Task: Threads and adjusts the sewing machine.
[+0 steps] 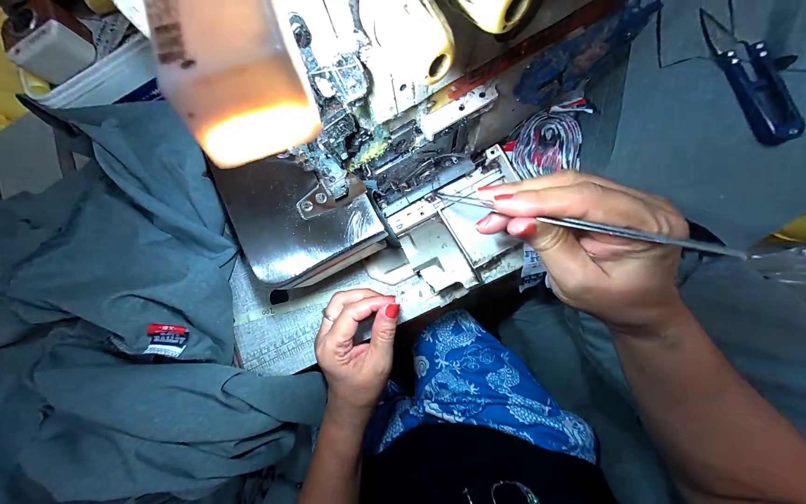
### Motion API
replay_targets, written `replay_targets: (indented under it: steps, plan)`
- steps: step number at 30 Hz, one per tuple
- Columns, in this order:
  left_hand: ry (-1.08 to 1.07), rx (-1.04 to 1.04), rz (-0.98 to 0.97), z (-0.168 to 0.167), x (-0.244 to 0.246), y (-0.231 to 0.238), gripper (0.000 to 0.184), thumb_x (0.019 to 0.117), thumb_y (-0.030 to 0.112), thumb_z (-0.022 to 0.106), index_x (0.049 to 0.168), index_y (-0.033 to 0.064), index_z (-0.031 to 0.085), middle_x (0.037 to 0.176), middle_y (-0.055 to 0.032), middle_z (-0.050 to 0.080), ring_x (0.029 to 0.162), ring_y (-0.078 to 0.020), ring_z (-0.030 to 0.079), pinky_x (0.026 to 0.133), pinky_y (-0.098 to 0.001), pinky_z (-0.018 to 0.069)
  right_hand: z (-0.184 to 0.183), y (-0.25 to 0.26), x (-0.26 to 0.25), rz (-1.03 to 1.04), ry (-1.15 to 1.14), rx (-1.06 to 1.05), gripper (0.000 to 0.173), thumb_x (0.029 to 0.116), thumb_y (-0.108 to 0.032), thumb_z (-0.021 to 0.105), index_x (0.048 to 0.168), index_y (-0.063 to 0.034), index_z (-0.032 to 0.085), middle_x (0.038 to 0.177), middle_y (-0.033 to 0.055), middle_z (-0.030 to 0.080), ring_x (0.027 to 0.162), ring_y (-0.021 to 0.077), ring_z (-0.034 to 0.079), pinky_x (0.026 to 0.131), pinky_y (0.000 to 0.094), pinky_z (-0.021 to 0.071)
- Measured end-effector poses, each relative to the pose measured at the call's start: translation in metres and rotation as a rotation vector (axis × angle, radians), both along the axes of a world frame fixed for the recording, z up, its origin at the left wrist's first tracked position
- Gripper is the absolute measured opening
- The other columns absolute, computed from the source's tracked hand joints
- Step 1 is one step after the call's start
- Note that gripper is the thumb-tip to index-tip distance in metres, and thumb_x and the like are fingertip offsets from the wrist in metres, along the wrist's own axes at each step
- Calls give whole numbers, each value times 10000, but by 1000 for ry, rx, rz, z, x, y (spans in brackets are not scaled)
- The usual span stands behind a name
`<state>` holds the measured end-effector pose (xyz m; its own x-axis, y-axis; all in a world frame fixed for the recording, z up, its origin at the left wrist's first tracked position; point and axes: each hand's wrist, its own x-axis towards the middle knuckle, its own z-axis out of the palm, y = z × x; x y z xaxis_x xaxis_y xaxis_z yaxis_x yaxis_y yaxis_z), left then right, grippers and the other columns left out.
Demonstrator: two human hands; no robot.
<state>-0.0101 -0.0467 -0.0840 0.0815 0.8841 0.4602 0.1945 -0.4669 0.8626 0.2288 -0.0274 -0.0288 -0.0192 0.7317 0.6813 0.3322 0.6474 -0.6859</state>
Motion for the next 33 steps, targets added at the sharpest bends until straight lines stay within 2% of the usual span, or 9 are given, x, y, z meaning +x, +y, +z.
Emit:
replay_targets:
  steps: [3, 6, 9, 11, 13, 20, 26, 30, 33]
  plan:
    - [47, 89, -12, 11, 8, 0, 108, 1011, 188, 651, 1036, 119, 731, 1093, 68, 697, 996, 20, 664, 860, -150, 561, 2, -9, -2, 19, 28, -5, 89, 1003, -82, 643, 1014, -19, 704, 1076, 36, 743, 1077, 92, 704, 951, 249, 587]
    - [67, 176, -63, 25, 23, 6, 192, 1036, 150, 605, 1194, 81, 690, 1276, 13, 677, 989, 2, 681, 851, -177, 573, 4, -19, -4, 53, 72, -27, 101, 1018, -111, 632, 1052, -54, 708, 1094, 3, 737, 1063, 81, 705, 921, 242, 600]
    - [40, 206, -118, 30, 38, 18, 235, 1032, 68, 583, 1246, 5, 657, 1373, -62, 641, 1129, -52, 667, 967, -232, 552, 6, -28, -9, 81, 142, -67, 97, 1018, -124, 635, 1056, -88, 716, 1096, -33, 737, 1046, 67, 707, 903, 229, 606]
    - [-21, 205, -145, 28, 46, 27, 237, 1018, 35, 592, 1226, -47, 668, 1335, -107, 669, 1203, -101, 650, 1022, -261, 530, 4, -32, -11, 98, 188, -88, 93, 1015, -132, 642, 1057, -101, 719, 1083, -37, 737, 1025, 73, 714, 881, 231, 614]
    - [-84, 179, -150, 26, 52, 31, 215, 1006, 23, 607, 1187, -54, 693, 1258, -105, 710, 1199, -112, 659, 1019, -262, 533, 3, -34, -11, 118, 228, -106, 97, 1014, -141, 643, 1060, -107, 721, 1079, -31, 740, 1010, 84, 722, 866, 239, 624]
    - [-234, 35, -94, 25, 59, 29, 119, 944, 14, 688, 1032, 46, 761, 1047, 23, 767, 1009, -59, 719, 893, -235, 592, -4, -37, -11, 136, 285, -147, 114, 1013, -168, 648, 1071, -118, 734, 1064, -24, 745, 957, 88, 730, 832, 237, 629]
    - [-349, -113, -118, 28, 56, 20, 147, 922, 59, 728, 1019, 154, 786, 995, 73, 776, 917, -33, 730, 819, -211, 608, 3, -43, -13, 153, 454, -157, 181, 1019, -179, 638, 1173, -166, 732, 1141, -41, 733, 1019, 118, 729, 852, 271, 639]
    - [-550, -304, -186, 28, 55, 13, 117, 918, 68, 735, 1007, 130, 778, 977, -29, 790, 897, -107, 761, 817, -260, 627, -2, -46, -15, 90, 492, -153, 194, 966, -129, 707, 1152, -173, 740, 1143, -38, 739, 1027, 118, 728, 854, 264, 636]
    - [-682, -524, -180, 40, 58, 8, 139, 997, 60, 630, 1034, 76, 763, 966, -89, 787, 857, -133, 766, 782, -259, 629, -7, -49, -21, 21, 431, -158, 177, 945, -115, 735, 1117, -157, 742, 1125, -37, 740, 1006, 101, 725, 850, 244, 629]
